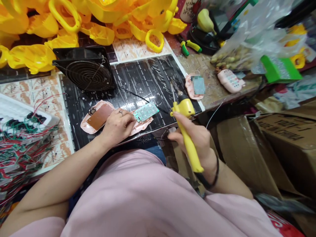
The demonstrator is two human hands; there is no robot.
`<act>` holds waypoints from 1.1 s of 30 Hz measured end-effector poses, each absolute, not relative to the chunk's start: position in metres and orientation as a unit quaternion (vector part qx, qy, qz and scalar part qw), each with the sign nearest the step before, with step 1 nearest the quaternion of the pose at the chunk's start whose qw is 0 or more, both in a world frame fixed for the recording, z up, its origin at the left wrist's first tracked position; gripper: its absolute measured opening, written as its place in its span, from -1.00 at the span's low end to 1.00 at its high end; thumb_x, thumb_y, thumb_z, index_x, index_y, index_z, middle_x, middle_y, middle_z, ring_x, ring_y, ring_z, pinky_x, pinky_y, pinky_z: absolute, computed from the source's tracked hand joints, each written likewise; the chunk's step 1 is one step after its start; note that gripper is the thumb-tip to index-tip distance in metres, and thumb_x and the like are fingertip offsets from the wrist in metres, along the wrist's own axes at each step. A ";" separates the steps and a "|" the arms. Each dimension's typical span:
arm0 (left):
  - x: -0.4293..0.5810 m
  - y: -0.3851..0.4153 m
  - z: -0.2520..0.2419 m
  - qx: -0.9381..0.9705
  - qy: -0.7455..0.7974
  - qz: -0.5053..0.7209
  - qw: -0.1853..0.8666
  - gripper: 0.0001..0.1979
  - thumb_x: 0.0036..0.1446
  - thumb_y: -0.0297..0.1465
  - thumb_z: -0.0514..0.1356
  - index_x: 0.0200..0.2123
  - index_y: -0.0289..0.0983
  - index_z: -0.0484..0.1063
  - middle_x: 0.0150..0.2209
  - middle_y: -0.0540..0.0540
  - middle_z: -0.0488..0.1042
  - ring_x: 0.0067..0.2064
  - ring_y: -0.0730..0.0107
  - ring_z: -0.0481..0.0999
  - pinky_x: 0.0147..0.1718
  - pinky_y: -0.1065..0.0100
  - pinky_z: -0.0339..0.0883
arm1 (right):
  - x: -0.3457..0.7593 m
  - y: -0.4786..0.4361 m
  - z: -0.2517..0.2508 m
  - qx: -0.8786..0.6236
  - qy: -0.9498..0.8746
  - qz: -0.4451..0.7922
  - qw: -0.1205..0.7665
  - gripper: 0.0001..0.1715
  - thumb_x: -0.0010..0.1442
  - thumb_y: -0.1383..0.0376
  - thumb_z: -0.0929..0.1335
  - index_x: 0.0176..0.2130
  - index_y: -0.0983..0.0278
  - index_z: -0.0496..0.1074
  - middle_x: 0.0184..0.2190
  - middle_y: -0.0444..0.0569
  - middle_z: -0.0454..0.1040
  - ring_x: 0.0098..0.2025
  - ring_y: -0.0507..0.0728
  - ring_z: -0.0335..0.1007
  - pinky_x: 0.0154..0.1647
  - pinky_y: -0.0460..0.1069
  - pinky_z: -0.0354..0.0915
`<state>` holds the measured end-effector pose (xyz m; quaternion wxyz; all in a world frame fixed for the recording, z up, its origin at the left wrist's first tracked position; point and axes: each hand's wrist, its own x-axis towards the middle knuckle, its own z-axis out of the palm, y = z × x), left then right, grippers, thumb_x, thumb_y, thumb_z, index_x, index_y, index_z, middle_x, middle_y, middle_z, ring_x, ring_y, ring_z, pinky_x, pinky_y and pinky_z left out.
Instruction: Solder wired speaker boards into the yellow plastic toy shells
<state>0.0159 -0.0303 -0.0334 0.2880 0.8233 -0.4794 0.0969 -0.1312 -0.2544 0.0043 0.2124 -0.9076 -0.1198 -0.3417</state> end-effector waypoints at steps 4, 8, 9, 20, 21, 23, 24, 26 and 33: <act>0.017 -0.029 -0.033 0.818 -0.492 0.103 0.279 -0.81 0.27 -0.43 0.15 -0.41 -0.27 0.48 -0.36 -0.09 0.59 -0.28 0.30 0.54 -0.20 0.27 0.42 | -0.086 -0.262 -0.011 -0.921 -0.233 -0.258 0.176 -0.74 0.32 0.13 0.39 -0.06 0.22 0.44 -0.12 -0.01 0.61 0.00 0.20 0.54 0.10 0.14 0.44; 0.018 -0.029 -0.030 0.808 -0.510 0.129 0.265 -0.83 0.26 -0.45 0.16 -0.39 -0.27 0.49 -0.36 -0.09 0.59 -0.28 0.27 0.52 -0.21 0.26 0.40 | -0.039 -0.258 -0.020 -0.928 -0.306 -0.128 0.170 -0.33 0.15 -0.09 0.47 0.05 0.26 0.37 0.05 0.13 0.52 0.20 0.30 0.37 0.29 0.28 0.19; 0.018 -0.029 -0.029 0.806 -0.514 0.135 0.261 -0.83 0.26 -0.45 0.16 -0.40 -0.27 0.48 -0.37 -0.09 0.58 -0.29 0.26 0.52 -0.22 0.25 0.40 | -0.031 -0.257 -0.020 -0.927 -0.315 -0.101 0.175 -0.31 0.15 -0.08 0.48 0.07 0.28 0.34 0.06 0.15 0.51 0.20 0.30 0.36 0.29 0.26 0.17; 0.015 -0.029 -0.029 0.818 -0.507 0.124 0.243 -0.82 0.29 -0.41 0.14 -0.34 -0.27 0.50 -0.35 -0.10 0.61 -0.29 0.28 0.56 -0.20 0.25 0.41 | -0.035 -0.263 -0.029 -0.921 -0.294 -0.075 0.245 -0.23 0.06 -0.01 0.55 0.09 0.27 0.29 -0.02 0.12 0.53 0.04 0.30 0.45 0.23 0.22 0.15; 0.015 -0.029 -0.029 0.819 -0.504 0.120 0.248 -0.82 0.29 -0.42 0.14 -0.34 -0.27 0.50 -0.34 -0.10 0.62 -0.28 0.28 0.56 -0.19 0.25 0.42 | -0.036 -0.263 -0.030 -0.919 -0.294 -0.080 0.248 -0.20 0.03 -0.02 0.56 0.09 0.27 0.30 -0.02 0.12 0.53 0.04 0.31 0.45 0.22 0.22 0.17; 0.015 -0.028 -0.030 0.820 -0.499 0.120 0.253 -0.83 0.29 -0.42 0.13 -0.34 -0.27 0.50 -0.34 -0.10 0.63 -0.28 0.29 0.57 -0.19 0.25 0.42 | -0.036 -0.263 -0.032 -0.918 -0.295 -0.083 0.250 -0.19 0.01 -0.02 0.57 0.09 0.26 0.30 -0.02 0.12 0.53 0.04 0.31 0.45 0.21 0.22 0.18; 0.015 -0.028 -0.030 0.821 -0.498 0.121 0.253 -0.83 0.29 -0.43 0.13 -0.34 -0.27 0.49 -0.34 -0.10 0.63 -0.28 0.29 0.58 -0.19 0.25 0.43 | -0.036 -0.263 -0.032 -0.919 -0.294 -0.082 0.249 -0.19 0.01 -0.02 0.57 0.09 0.25 0.30 -0.02 0.11 0.53 0.05 0.31 0.45 0.21 0.22 0.19; 0.014 -0.028 -0.031 0.819 -0.499 0.125 0.253 -0.84 0.29 -0.44 0.13 -0.34 -0.26 0.48 -0.33 -0.09 0.63 -0.28 0.29 0.58 -0.20 0.25 0.43 | -0.035 -0.262 -0.033 -0.921 -0.292 -0.081 0.245 -0.18 0.01 -0.03 0.57 0.10 0.25 0.31 -0.02 0.11 0.53 0.04 0.31 0.46 0.22 0.24 0.20; 0.015 -0.028 -0.031 0.809 -0.508 0.142 0.261 -0.85 0.29 -0.44 0.15 -0.34 -0.28 0.47 -0.34 -0.09 0.63 -0.29 0.31 0.57 -0.21 0.26 0.42 | -0.046 -0.259 -0.017 -0.900 -0.279 -0.234 0.240 -0.45 0.20 -0.06 0.45 -0.02 0.28 0.45 -0.18 0.02 0.61 -0.13 0.18 0.56 0.07 0.11 0.40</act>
